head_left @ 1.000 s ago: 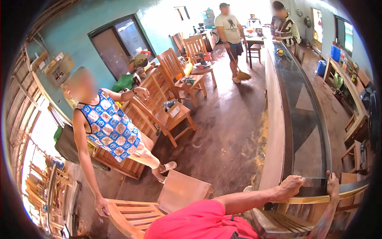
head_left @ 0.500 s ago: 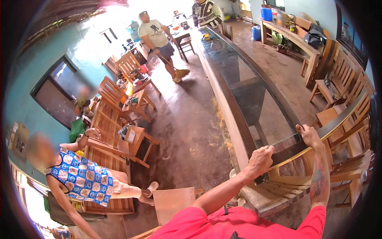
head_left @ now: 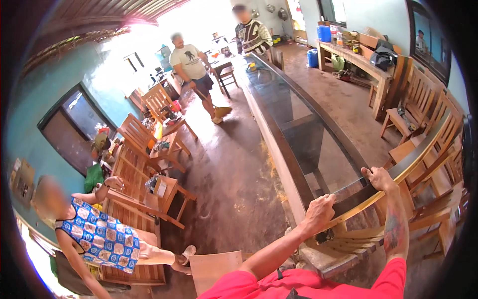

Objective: The person fits a glass pane into a wooden display cabinet frame by hand. They use their fingers to press a thin wooden strip into the groove to secure the glass.

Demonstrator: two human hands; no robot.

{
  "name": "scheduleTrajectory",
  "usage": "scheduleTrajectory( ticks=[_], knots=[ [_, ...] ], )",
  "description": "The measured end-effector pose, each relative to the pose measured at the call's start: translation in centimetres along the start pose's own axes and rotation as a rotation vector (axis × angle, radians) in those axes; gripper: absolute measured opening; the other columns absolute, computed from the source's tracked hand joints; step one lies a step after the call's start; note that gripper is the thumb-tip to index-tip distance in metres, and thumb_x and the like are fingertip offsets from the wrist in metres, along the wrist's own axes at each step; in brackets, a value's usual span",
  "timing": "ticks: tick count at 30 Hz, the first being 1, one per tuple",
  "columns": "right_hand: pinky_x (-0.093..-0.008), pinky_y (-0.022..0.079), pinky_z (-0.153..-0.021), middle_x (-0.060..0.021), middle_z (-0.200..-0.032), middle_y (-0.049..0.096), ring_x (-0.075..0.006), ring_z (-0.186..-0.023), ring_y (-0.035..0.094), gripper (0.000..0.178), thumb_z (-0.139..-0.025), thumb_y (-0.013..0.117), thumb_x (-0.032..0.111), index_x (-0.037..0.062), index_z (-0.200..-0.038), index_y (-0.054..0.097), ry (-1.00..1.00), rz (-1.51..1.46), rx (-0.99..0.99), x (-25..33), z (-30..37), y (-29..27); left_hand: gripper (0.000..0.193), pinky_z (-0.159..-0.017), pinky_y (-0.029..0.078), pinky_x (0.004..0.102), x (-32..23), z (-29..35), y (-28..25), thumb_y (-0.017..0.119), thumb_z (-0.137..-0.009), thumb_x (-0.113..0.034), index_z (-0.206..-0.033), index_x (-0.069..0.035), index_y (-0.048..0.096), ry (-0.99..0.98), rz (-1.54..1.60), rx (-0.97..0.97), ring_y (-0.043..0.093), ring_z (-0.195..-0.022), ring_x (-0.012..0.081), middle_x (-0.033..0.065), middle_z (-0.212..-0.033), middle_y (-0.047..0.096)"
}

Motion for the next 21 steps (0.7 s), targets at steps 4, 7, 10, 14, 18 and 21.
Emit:
scheduleTrajectory(
  ticks=[4, 7, 10, 14, 18, 21],
  knots=[
    [-0.0536, 0.049, -0.098, -0.0348, -0.112, 0.067, -0.0496, -0.113, 0.062, 0.085, -0.100, 0.037, 0.073, -0.0051, -0.115, 0.069, 0.000, 0.019, 0.018, -0.4, -1.3, 0.2, 0.022, -0.084, 0.054, 0.0497, 0.3, -0.8, -0.2, 0.058, -0.081, -0.004, -0.102, -0.003, 0.067, -0.008, -0.008, 0.020, 0.069, -0.096, 0.0388, 0.0199, -0.101, 0.071],
    [-0.0482, 0.054, -0.084, -0.0212, -0.096, 0.065, -0.0399, -0.092, 0.066, 0.044, -0.104, 0.042, 0.040, 0.0229, -0.141, 0.058, -0.281, 0.203, -0.079, -4.1, -2.5, 0.5, 0.029, -0.083, 0.054, 0.0488, -1.4, -2.9, 0.7, 0.060, -0.079, -0.005, -0.107, -0.003, 0.066, 0.068, -0.004, 0.086, 0.068, -0.096, 0.0393, 0.0199, -0.101, 0.069],
    [-0.0485, 0.055, -0.076, -0.0159, -0.092, 0.067, -0.0352, -0.085, 0.067, 0.045, -0.102, 0.043, 0.050, 0.0254, -0.136, 0.058, -0.216, 0.115, 0.088, -0.4, -4.3, -0.2, 0.030, -0.075, 0.056, 0.0466, -1.7, -2.9, -1.7, 0.063, -0.077, -0.008, -0.105, -0.011, 0.072, 0.053, -0.146, 0.041, 0.070, -0.087, 0.0350, 0.0147, -0.096, 0.072],
    [-0.0530, 0.055, -0.079, -0.0165, -0.093, 0.075, -0.0361, -0.090, 0.071, 0.079, -0.092, 0.040, 0.079, 0.0099, -0.091, 0.079, -0.199, -0.106, -0.070, -0.2, -5.5, 1.2, 0.021, -0.077, 0.058, 0.0409, -2.9, -3.3, -1.0, 0.060, -0.084, -0.007, -0.096, -0.005, 0.078, 0.013, -0.027, 0.035, 0.074, -0.086, 0.0307, 0.0166, -0.095, 0.076],
    [-0.0457, 0.057, -0.068, -0.0096, -0.091, 0.078, -0.0312, -0.086, 0.073, 0.050, -0.085, 0.062, 0.064, 0.0180, -0.078, 0.082, -0.006, -0.222, -0.261, -6.0, -3.7, 3.1, 0.014, -0.073, 0.056, 0.0437, -5.4, -1.2, 4.9, 0.066, -0.086, -0.009, -0.090, -0.002, 0.077, 0.287, -0.011, 0.125, 0.071, -0.078, 0.0345, 0.0176, -0.085, 0.074],
    [-0.0406, 0.058, -0.076, 0.0005, -0.092, 0.079, -0.0226, -0.089, 0.074, 0.042, -0.083, 0.067, 0.062, 0.0242, -0.088, 0.083, -0.034, -0.126, -0.244, -0.3, -3.4, 1.4, 0.012, -0.069, 0.056, 0.0465, -3.2, -0.9, -0.9, 0.068, -0.084, -0.007, -0.086, 0.001, 0.076, 0.248, -0.134, -0.019, 0.070, -0.072, 0.0386, 0.0214, -0.078, 0.071]
  ],
)
Point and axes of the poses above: each hand's wrist, its own z-axis away from the middle knuckle, its own y-axis out of the palm, x = y × z, the point moved 4 cm from there along -z, towards the middle knuckle
